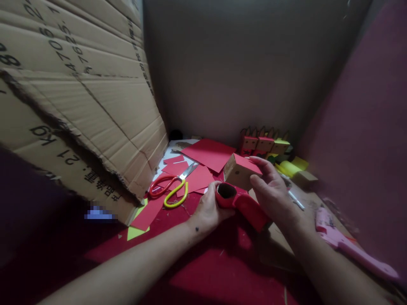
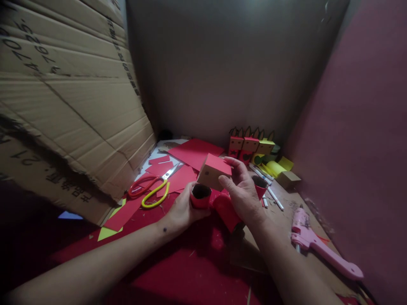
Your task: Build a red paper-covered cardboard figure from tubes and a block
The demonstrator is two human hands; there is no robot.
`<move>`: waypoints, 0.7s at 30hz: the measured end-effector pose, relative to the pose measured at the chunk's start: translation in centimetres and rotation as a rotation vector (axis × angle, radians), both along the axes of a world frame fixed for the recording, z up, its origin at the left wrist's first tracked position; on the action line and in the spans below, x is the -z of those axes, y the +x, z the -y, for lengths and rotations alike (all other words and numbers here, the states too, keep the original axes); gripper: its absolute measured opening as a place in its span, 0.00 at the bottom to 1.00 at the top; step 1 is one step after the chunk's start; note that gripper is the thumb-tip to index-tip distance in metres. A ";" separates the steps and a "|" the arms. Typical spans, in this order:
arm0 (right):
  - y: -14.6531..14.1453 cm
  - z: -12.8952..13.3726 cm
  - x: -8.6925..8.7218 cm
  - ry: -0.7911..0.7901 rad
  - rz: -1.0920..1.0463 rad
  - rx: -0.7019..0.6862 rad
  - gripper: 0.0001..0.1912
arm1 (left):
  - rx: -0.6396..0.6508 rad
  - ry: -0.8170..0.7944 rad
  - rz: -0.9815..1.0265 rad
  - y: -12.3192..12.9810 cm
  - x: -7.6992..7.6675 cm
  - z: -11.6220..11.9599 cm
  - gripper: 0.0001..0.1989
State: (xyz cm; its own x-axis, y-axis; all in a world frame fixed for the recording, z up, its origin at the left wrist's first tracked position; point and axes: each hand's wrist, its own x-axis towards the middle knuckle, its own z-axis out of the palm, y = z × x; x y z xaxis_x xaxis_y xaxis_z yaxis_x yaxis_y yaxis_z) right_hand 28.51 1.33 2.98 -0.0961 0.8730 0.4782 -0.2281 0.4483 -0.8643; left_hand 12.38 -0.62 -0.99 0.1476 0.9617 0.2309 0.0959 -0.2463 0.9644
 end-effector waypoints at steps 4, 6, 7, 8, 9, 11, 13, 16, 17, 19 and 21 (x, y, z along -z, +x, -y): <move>-0.2 0.1 0.1 0.006 0.058 -0.044 0.20 | 0.022 -0.030 0.024 -0.2 0.6 -0.7 0.28; -0.2 0.2 0.2 -0.002 0.072 -0.056 0.20 | 0.039 -0.036 0.034 -0.3 1.0 -1.0 0.30; -0.2 0.2 0.2 -0.007 0.079 -0.057 0.20 | 0.048 -0.037 0.040 -0.3 1.2 -1.2 0.31; -0.2 0.2 0.2 -0.011 0.088 -0.056 0.20 | 0.055 -0.036 0.046 -0.3 1.3 -1.2 0.32; -0.3 0.3 0.2 -0.013 0.097 -0.056 0.20 | 0.059 -0.034 0.052 -0.3 1.5 -1.3 0.33; -0.4 0.5 0.1 -0.010 0.109 -0.061 0.20 | 0.060 -0.031 0.061 -0.1 1.6 -1.3 0.34; -0.6 0.8 -0.1 -0.011 0.125 -0.069 0.20 | 0.065 -0.028 0.065 0.0 1.6 -1.3 0.35; -0.9 1.2 -0.4 -0.010 0.175 -0.032 0.20 | 0.078 -0.024 0.064 0.0 1.5 -1.2 0.36; -0.9 1.3 -0.5 -0.003 0.191 -0.012 0.20 | 0.082 -0.021 0.062 0.0 1.5 -1.2 0.36; -0.9 1.4 -0.6 0.019 0.215 0.017 0.20 | 0.090 -0.016 0.060 -0.1 1.3 -1.2 0.37; -0.8 1.4 -0.6 0.033 0.230 0.023 0.20 | 0.100 -0.010 0.058 -0.1 1.2 -1.3 0.37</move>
State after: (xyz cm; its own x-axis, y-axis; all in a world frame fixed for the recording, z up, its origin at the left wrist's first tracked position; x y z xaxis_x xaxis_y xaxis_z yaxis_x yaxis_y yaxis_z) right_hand 27.67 -0.11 3.60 -0.1862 0.8605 0.4742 -0.0164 0.4798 -0.8772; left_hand 12.28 0.65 -2.22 0.2299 0.9451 0.2322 0.0149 -0.2420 0.9702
